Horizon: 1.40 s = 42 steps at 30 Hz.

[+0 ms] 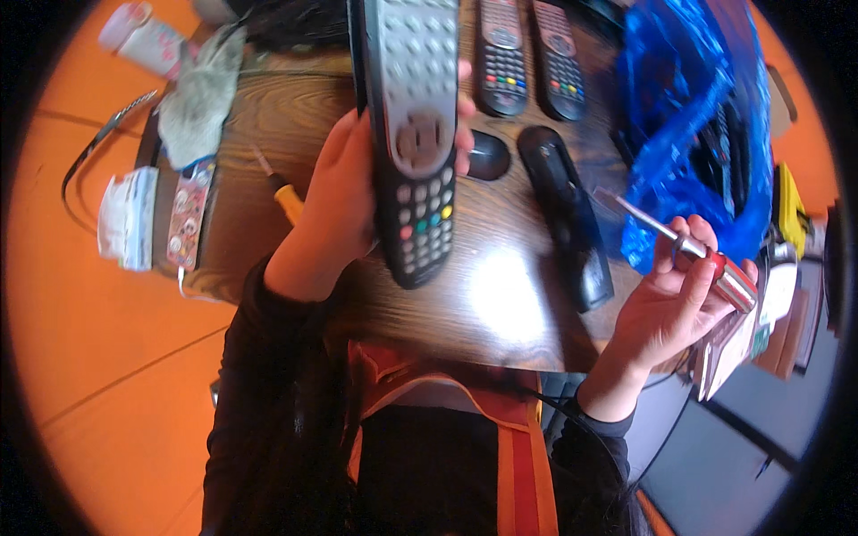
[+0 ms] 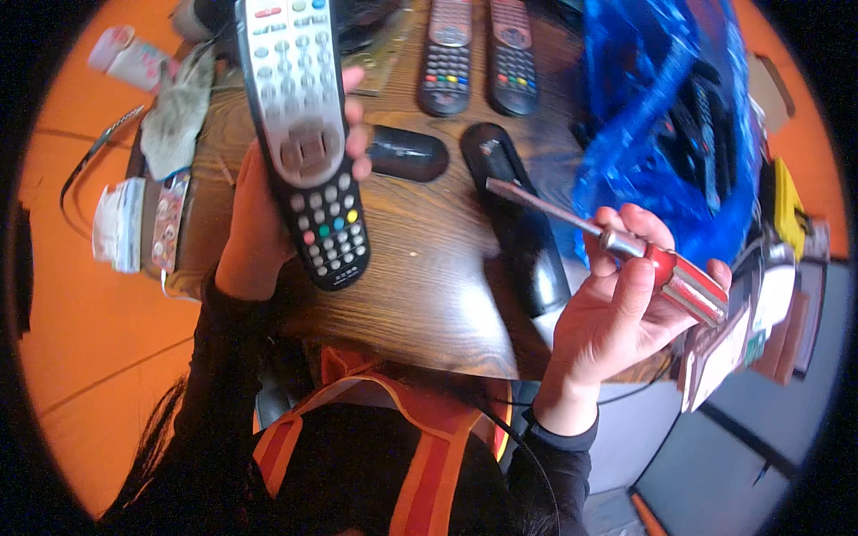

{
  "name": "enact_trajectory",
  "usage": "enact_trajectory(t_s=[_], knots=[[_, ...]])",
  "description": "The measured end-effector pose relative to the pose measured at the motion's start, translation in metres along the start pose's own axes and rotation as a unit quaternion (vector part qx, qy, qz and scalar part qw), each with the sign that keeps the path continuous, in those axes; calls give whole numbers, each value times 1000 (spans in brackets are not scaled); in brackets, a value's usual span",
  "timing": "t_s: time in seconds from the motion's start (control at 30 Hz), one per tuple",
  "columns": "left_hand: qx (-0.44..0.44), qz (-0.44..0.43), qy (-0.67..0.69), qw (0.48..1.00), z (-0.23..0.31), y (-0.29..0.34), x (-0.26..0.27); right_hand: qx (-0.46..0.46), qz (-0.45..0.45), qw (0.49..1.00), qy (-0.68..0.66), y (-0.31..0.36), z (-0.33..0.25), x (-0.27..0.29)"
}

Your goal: The person disassembles a black remote control by removing the battery cover and prying open the case with a screwdriver. They separate the halves, inspect the internal components, and then reassemble the remote, closing the case and replacing the battery cover.

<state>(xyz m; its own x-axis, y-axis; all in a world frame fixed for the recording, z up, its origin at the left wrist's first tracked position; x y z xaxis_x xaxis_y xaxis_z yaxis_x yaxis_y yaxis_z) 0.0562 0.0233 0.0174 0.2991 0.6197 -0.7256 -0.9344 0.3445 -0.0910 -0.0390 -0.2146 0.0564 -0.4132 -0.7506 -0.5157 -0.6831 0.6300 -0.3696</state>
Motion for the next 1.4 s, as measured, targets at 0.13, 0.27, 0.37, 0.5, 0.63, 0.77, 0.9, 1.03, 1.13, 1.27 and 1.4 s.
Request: enact_trajectory(t_s=[0.13, 0.27, 0.37, 0.5, 0.63, 0.77, 0.9, 1.03, 1.13, 1.27, 1.4], knots=[[-13, 91, 120, 988, 8, -4, 17, -73, -42, 996, 20, 5, 18, -26], [-56, 149, 63, 985, 8, 2, 13, -92, -157, 982, -55, 13, 13, -50], [-110, 203, -76, 970, 5, 10, 8, 28, -123, 968, 219, 22, 15, -58], [-163, 282, -352, 877, -1, 22, 2, 34, -349, 870, 346, 48, 44, -93], [-89, 279, -271, 917, -12, 27, 2, -46, -380, 839, 387, 63, 61, -100], [-25, 288, -227, 930, -18, 29, 2, -47, -391, 828, 400, 66, 64, -101], [-19, 281, -212, 936, -26, 28, 4, -13, -347, 824, 447, 69, 69, -99], [-45, 253, -286, 923, -32, 24, 14, 33, -341, 811, 474, 68, 73, -98], [-62, 229, -363, 901, -33, 23, 19, 27, -362, 783, 504, 66, 73, -96], [-18, 233, -348, 908, -34, 22, 23, 32, -350, 798, 489, 60, 68, -97], [-30, 253, -342, 905, -25, 22, 15, 8, -320, 826, 465, 45, 67, -89]])
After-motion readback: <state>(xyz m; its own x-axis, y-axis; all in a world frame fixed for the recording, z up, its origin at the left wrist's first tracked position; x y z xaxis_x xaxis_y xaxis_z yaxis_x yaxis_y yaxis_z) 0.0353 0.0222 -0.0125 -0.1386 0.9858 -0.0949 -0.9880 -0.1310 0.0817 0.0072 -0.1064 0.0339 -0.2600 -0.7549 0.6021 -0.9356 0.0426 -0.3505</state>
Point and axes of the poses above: each hand's wrist, its own y-axis away from the middle knuckle, its own x-axis out of the back of the hand, z = x × y, the point moved 5 cm from there along -y, towards the middle knuckle, and after that the axes turned 10 degrees about z, right-handed, at the moved point
